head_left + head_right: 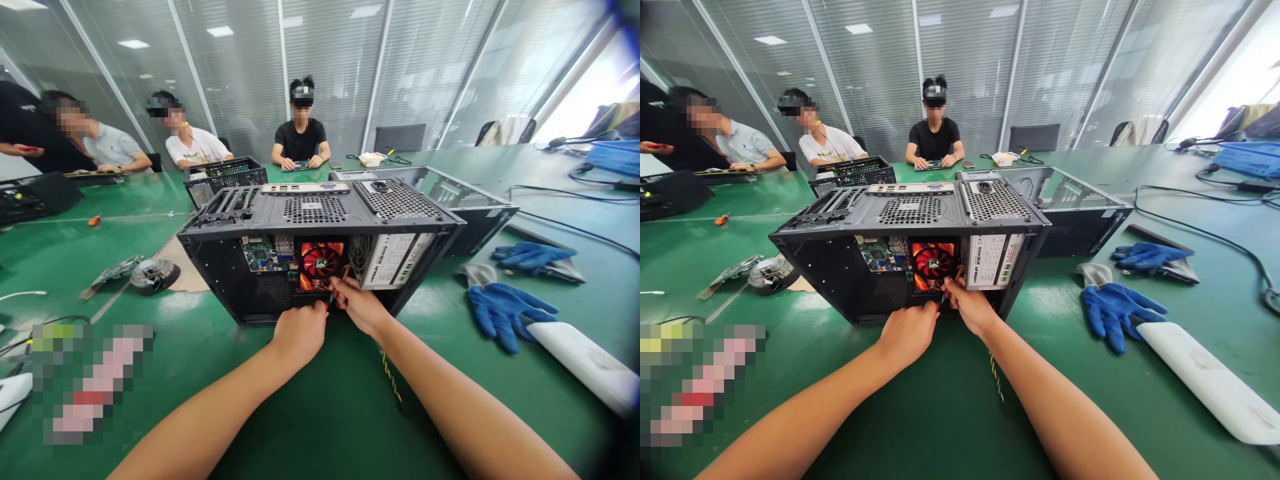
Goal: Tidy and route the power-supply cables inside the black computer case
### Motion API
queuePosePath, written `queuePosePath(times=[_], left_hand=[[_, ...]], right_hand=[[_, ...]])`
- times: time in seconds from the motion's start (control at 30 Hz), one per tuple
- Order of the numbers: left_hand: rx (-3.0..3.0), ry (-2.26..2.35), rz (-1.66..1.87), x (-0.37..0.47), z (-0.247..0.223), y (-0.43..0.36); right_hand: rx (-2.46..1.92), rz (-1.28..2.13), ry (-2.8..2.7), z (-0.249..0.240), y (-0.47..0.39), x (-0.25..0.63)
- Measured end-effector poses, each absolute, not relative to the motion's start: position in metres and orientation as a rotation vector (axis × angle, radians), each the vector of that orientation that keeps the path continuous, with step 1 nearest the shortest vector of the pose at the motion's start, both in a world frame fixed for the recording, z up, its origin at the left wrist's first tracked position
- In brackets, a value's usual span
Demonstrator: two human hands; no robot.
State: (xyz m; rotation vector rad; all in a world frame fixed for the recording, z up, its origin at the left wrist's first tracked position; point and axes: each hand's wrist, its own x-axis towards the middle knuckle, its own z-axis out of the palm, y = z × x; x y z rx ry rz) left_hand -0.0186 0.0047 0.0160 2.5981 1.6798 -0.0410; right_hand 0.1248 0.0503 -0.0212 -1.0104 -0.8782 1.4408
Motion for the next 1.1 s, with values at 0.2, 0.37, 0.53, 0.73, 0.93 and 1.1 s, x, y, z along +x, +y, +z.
queuePosePath(times=[0.2, 0.37, 0.53, 0.73, 0.93, 1.1], left_hand=[[2.620, 1.681, -0.014, -0.0166, 0.0164, 0.0021], [2.629, 1.664, -0.007, -0.0172, 0.0166, 0.0022], [2.615, 1.673, -0.026, -0.0197, 0.0181, 0.0056], [2.612, 1.674, -0.022, -0.0204, 0.0165, 0.0063], [2.611, 1.661, 0.001, -0.0193, 0.0139, 0.0051], [2.597, 1.661, -0.009, -0.0195, 0.0161, 0.0049]], right_hand=[[-1.025, 1.407, -0.902, -0.0252, 0.0518, 0.1246], [-1.023, 1.399, -0.926, -0.0270, 0.0520, 0.1254], [-1.024, 1.401, -0.925, -0.0258, 0.0512, 0.1249], [-1.044, 1.394, -0.917, -0.0236, 0.0507, 0.1243], [-1.044, 1.401, -0.925, -0.0262, 0.0507, 0.1249], [-1.033, 1.407, -0.933, -0.0263, 0.0509, 0.1256]])
